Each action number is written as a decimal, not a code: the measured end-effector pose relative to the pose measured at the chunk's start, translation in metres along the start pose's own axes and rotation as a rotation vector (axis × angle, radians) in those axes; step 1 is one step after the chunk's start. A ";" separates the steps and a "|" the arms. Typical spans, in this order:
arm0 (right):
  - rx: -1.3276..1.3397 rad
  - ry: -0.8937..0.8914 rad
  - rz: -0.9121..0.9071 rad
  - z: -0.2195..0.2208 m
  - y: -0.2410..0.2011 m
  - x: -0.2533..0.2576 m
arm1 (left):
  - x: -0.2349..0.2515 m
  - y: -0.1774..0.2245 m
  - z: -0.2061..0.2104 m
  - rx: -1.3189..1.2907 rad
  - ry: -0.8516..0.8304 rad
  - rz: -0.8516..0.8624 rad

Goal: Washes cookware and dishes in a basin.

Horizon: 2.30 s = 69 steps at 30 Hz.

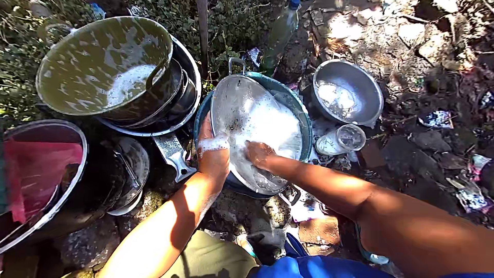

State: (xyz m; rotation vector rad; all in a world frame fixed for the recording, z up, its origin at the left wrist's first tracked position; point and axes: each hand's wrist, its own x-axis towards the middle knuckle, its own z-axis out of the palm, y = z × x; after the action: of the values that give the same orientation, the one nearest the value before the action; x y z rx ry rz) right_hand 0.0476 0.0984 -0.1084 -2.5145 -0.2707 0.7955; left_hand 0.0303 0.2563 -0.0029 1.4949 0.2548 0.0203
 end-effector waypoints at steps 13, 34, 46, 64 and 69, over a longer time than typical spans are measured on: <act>0.156 0.285 0.132 -0.025 -0.023 0.069 | 0.000 0.003 0.003 0.205 -0.012 -0.063; 0.362 0.491 -0.158 -0.021 -0.042 0.066 | 0.000 0.020 0.010 0.468 0.039 -0.169; 0.344 0.567 -0.067 -0.051 -0.048 0.086 | 0.004 0.005 -0.003 0.403 0.008 -0.074; 0.081 0.622 -0.758 -0.082 -0.062 0.066 | 0.004 -0.005 -0.014 0.349 0.032 -0.050; -0.021 0.637 -0.511 -0.113 -0.047 0.096 | 0.007 -0.005 -0.016 0.395 0.022 0.023</act>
State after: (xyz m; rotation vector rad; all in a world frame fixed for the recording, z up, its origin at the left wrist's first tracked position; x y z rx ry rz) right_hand 0.1894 0.1259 -0.0515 -2.4024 -0.6506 -0.2089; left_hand 0.0335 0.2731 -0.0096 1.8908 0.2700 0.0052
